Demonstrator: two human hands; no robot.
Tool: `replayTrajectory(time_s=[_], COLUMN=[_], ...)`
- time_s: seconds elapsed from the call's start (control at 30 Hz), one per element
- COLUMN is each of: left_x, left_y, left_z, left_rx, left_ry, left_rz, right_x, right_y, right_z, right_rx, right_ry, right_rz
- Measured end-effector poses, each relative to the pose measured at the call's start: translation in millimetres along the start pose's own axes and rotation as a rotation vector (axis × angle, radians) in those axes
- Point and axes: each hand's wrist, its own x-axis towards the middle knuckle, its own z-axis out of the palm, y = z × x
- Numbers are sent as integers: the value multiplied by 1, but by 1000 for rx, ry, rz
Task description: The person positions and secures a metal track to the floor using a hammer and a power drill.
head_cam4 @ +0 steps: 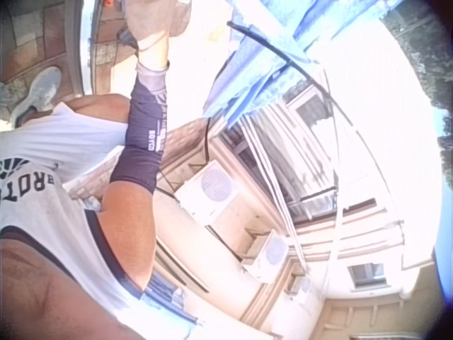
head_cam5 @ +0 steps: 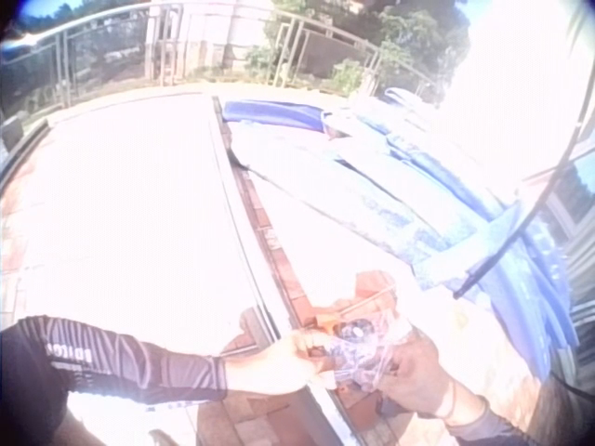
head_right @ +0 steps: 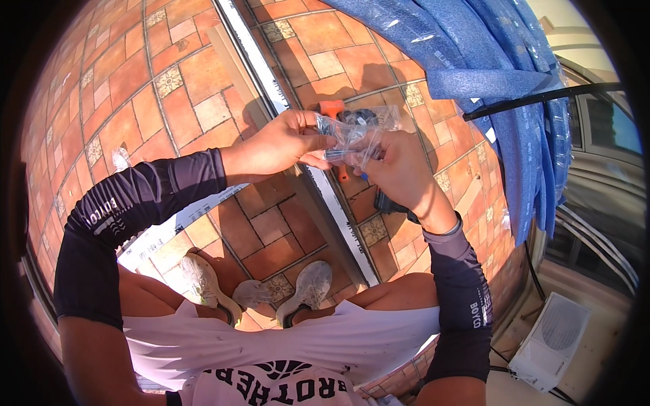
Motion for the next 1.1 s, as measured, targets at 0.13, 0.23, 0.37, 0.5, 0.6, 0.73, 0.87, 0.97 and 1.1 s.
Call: replayTrajectory(time_s=[0.13,0.23,0.37,0.5,0.6,0.73,0.87,0.97,1.1], left_x=[-1,-5,-3,-4,-4,-1,-17,-27,-39], left_y=[-1,6,-1,-9,-8,4,13,-1,-70], left_z=[-1,0,-7,-16,-21,-45,-115,-171,-244], left_rx=[-2,17,28,-172,-357,-587,-506,-24,391], left_ry=[-9,-23,-62,-64,-147,-196,1,32,266], left_rz=[-9,26,25,35,20,18,-53,-114,-422], right_x=[-2,-2,-4,-6,-8,-11,-10,-10,0], right_y=[-7,-13,-19,-18,-30,-34,-43,-26,-6], right_z=[0,3,1,-3,2,6,8,-3,0], right_rx=[-28,75,11,121,188,92,129,180,258], right_ry=[25,108,164,181,209,335,489,364,202], right_rz=[52,76,86,74,3,-156,-291,-143,6])
